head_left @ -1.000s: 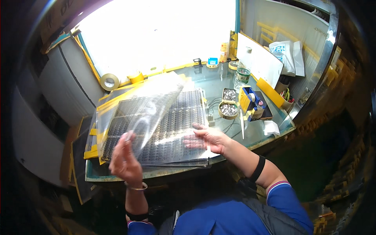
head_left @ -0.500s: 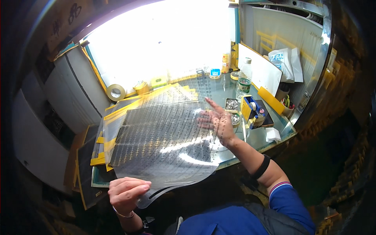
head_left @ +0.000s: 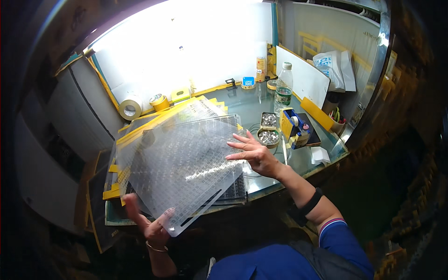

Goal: The recorder is inspecting and sorting large sheets of printed components on a workbench.

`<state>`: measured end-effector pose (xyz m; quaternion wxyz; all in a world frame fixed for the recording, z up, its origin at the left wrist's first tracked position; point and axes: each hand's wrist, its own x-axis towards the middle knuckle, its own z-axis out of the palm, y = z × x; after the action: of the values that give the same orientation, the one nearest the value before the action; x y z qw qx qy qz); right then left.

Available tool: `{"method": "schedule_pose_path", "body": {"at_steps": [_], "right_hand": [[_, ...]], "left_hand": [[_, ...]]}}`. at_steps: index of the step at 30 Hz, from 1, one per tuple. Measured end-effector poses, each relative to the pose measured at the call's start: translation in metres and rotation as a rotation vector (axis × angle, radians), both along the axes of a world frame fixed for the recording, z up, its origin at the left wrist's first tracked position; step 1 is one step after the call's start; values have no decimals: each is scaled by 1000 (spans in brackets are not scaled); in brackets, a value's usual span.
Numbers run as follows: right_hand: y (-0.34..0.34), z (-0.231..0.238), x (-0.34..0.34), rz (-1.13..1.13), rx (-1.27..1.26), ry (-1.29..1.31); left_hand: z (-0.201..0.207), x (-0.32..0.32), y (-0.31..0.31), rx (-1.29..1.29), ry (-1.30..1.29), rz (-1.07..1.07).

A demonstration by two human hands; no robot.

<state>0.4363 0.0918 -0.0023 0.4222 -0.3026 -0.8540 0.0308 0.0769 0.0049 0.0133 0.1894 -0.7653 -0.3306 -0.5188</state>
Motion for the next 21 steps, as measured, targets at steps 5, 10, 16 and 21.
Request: {"method": "schedule_pose_path", "body": {"at_steps": [5,10,16,21], "right_hand": [[-14,-16,-10,-428,-228,-101],[-55,-10,3,-427,-291,294],[-87,-23,-3,-91,-444,192],[-96,-26,-16,-152,-315,-156]], "left_hand": [[7,29,9,-79,100,-233],[-7,59,20,-44,-72,-129],[-32,83,22,-236,121,-134],[-36,89,25,-294,148,-109]]}}
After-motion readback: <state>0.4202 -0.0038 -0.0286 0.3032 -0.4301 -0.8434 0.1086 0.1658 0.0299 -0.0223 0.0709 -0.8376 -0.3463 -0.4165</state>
